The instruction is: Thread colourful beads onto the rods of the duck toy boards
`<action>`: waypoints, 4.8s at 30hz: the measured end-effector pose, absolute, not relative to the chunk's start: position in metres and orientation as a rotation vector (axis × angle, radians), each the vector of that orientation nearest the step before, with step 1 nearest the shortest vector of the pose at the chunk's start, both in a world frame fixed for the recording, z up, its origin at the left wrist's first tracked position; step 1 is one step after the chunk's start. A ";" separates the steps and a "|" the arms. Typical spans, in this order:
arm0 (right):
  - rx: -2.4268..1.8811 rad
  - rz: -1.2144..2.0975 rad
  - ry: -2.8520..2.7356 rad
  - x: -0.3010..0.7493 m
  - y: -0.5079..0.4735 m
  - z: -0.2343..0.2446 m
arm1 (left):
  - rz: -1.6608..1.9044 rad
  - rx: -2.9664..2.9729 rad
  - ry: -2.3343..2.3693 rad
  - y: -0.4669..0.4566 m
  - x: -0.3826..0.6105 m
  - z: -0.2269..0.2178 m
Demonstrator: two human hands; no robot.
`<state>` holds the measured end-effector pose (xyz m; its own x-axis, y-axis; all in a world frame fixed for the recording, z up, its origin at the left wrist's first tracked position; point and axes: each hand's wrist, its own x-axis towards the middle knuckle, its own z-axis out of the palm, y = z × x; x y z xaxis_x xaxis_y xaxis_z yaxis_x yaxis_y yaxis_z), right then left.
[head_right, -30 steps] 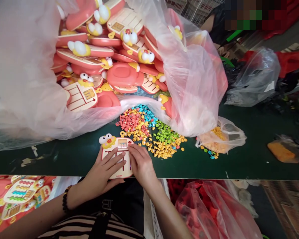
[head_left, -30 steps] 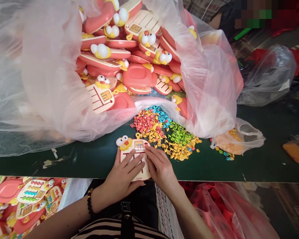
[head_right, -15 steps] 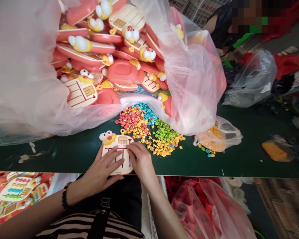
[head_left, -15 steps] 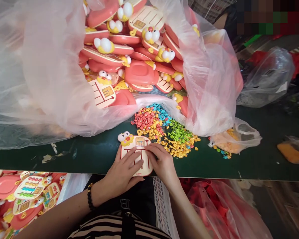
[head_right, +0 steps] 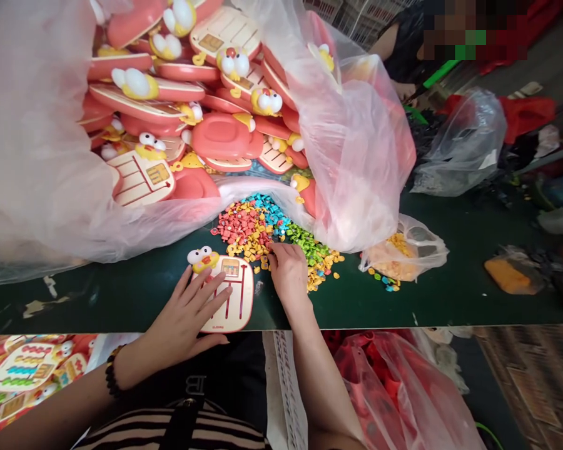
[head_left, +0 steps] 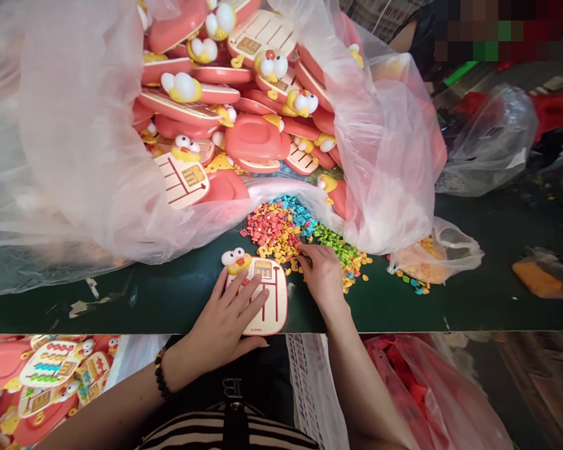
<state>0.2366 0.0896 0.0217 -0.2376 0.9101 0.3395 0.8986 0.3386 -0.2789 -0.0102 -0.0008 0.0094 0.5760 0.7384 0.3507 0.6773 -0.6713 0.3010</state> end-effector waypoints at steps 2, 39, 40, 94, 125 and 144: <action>-1.552 -0.010 -2.168 0.238 0.092 0.016 | 0.652 2.662 1.219 0.003 -0.007 0.007; -1.614 -0.012 -2.027 0.173 0.011 0.017 | 0.892 2.464 1.270 -0.016 -0.019 -0.007; -1.603 -0.003 -2.027 0.175 0.013 0.018 | 0.893 2.455 1.269 -0.016 -0.020 -0.007; -1.542 0.009 -1.954 0.185 0.042 0.011 | 0.708 2.655 1.385 -0.010 -0.005 -0.002; -1.631 0.100 -1.977 0.244 0.104 0.022 | 0.833 2.513 1.420 -0.008 -0.005 0.000; -1.359 0.037 -2.193 0.190 0.049 0.013 | 0.765 2.569 1.282 -0.006 -0.004 0.004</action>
